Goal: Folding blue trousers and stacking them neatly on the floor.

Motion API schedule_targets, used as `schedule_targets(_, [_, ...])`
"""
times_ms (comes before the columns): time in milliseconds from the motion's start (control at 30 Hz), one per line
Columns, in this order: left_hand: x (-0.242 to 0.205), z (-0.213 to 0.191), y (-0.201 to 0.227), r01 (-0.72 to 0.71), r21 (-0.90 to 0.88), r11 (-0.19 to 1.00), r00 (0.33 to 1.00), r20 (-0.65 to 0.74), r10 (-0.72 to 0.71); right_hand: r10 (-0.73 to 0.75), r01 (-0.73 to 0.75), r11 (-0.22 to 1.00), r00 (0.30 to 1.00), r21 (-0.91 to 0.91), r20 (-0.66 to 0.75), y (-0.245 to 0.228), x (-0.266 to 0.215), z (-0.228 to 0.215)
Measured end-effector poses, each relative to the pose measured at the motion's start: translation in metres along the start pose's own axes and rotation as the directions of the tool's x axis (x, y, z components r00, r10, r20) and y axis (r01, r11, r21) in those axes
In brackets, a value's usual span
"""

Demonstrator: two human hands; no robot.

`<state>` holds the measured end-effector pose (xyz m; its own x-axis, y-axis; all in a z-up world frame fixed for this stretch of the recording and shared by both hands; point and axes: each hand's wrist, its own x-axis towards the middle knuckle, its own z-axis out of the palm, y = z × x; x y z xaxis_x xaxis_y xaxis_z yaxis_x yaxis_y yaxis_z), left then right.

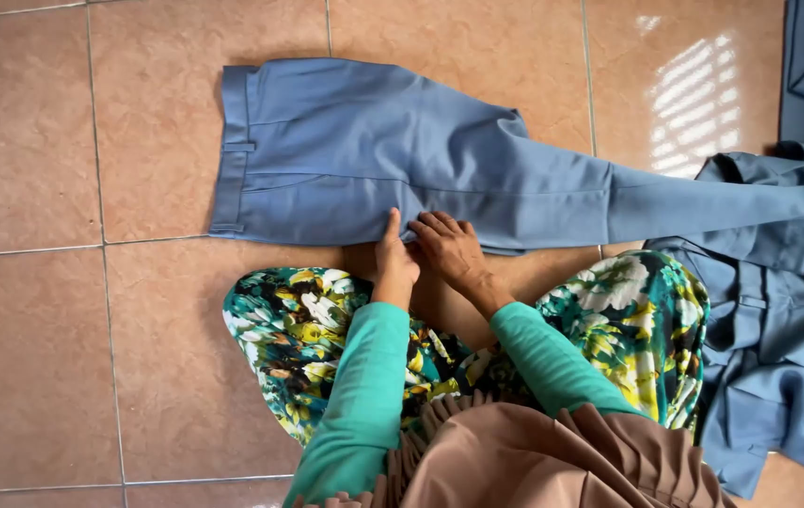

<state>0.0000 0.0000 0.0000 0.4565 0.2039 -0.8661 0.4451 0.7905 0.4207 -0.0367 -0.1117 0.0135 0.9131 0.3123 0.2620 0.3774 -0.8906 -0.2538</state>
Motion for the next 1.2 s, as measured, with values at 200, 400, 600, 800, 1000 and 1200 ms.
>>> schedule_targets(200, [-0.024,-0.002,0.044,-0.132,-0.046,0.990,0.980,-0.159,0.123,-0.029,0.028,0.995,0.999,-0.094,-0.016,0.016,-0.013,-0.004])
schedule_targets(400, [0.090,-0.082,0.113,-0.299,-0.221,0.928,0.938,-0.245,0.244,-0.055,0.051,0.988,0.998,-0.146,-0.022,0.034,-0.033,-0.018])
schedule_targets(600, [-0.003,-0.045,0.074,0.101,-0.060,0.993,0.975,0.203,-0.087,0.013,0.010,0.983,0.992,0.185,-0.122,0.021,0.007,-0.053])
schedule_targets(800, [-0.032,-0.013,0.103,0.020,-0.042,0.999,0.946,0.324,-0.005,0.113,-0.091,0.893,0.993,0.440,-0.023,0.047,0.033,-0.109])
schedule_targets(1000, [-0.035,-0.002,0.141,-0.007,-0.053,0.999,0.918,0.396,0.028,0.052,-0.014,0.985,0.975,0.174,-0.214,0.110,0.000,-0.070])
schedule_targets(1200, [-0.031,-0.001,0.151,0.019,-0.112,0.994,0.897,0.440,0.033,-0.015,0.011,1.000,0.986,-0.026,-0.167,0.077,-0.021,-0.078])
